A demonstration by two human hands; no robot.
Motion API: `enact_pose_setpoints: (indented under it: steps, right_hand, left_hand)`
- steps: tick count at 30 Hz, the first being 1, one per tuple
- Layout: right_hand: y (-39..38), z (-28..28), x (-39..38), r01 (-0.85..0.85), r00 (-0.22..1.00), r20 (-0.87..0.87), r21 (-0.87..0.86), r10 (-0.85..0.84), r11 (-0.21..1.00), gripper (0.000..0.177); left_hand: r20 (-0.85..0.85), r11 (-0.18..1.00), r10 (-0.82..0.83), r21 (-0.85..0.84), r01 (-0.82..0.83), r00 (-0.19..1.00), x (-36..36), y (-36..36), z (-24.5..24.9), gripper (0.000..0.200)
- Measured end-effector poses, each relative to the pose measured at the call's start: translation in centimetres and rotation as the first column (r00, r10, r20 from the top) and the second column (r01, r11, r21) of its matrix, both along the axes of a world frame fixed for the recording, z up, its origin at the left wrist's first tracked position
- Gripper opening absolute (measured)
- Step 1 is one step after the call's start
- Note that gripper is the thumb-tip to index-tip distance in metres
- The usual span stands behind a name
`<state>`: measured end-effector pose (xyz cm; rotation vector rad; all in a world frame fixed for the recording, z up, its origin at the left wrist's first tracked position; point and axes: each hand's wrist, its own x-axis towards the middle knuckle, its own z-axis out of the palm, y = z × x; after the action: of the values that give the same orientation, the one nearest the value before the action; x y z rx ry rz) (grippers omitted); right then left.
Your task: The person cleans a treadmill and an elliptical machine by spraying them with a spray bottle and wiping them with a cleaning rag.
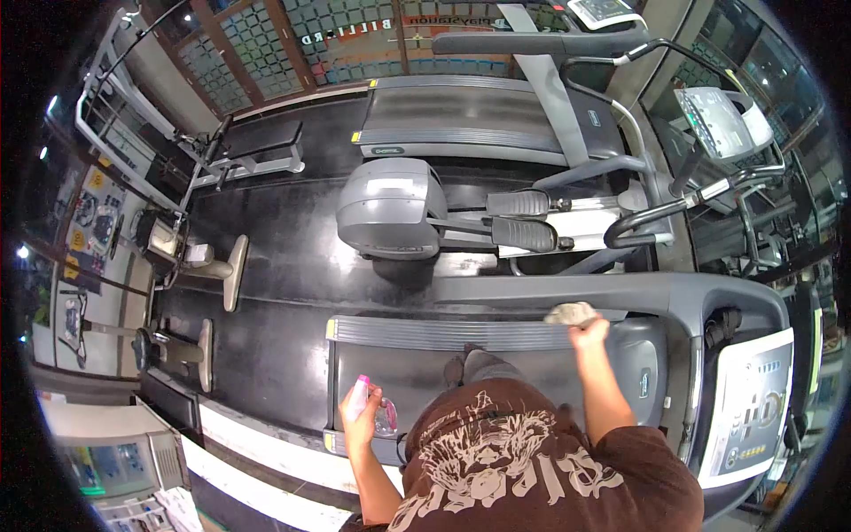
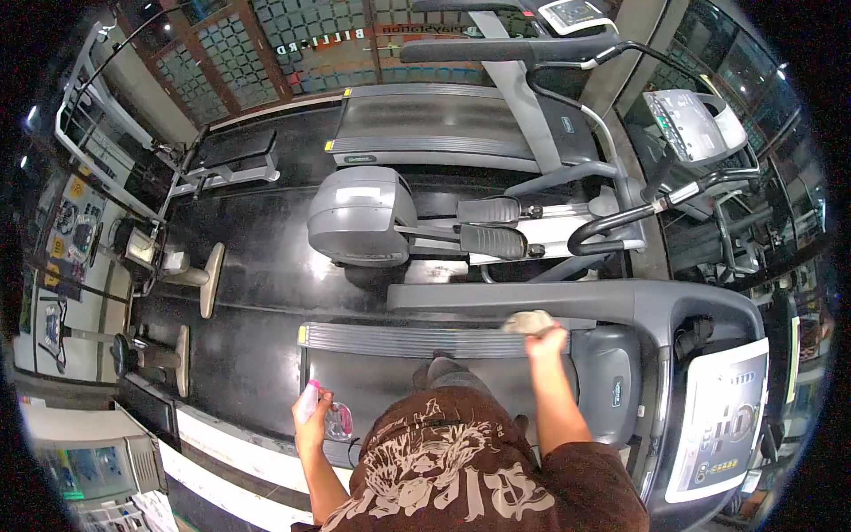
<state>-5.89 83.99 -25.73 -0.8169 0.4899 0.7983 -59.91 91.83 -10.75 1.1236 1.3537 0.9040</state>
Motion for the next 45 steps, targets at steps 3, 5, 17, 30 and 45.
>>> enact_pose_setpoints:
  steps: [3, 5, 17, 30, 45]
  right_hand:
    - [-3.7, 2.9, 6.0, 0.276, 0.928, 0.303, -0.174, -0.215, 0.945, 0.035]
    - [-2.0, 7.6, 5.0, 0.427, 0.889, 0.315, -0.304, -0.333, 0.851, 0.032]
    - [4.4, -0.1, -14.9, -0.444, 0.668, 0.356, -0.515, 0.654, 0.734, 0.033]
    - [-5.0, 0.6, 9.8, -0.065, 0.974, -0.222, -0.049, 0.053, 0.997, 0.04]
    - [-7.2, -12.0, 15.4, -0.087, 0.988, -0.133, -0.067, 0.077, 0.994, 0.04]
  left_hand:
    - [0.011, 0.999, -0.01, -0.031, 0.01, 1.0, 0.9, 0.9, 0.9, 0.01]
    - [-0.016, 0.997, -0.048, -0.055, 0.047, 0.999, 1.6, 1.8, 1.7, 0.012]
    - [0.009, 0.981, -0.187, -0.049, 0.187, 0.982, 6.3, 0.8, 2.2, 0.017]
    - [-0.081, 0.988, -0.149, -0.052, 0.146, 0.985, 14.4, -7.6, 1.9, 0.014]
    - [-0.021, 0.997, 0.01, -0.072, -0.012, 1.0, 21.0, -21.9, 1.7, 0.013]
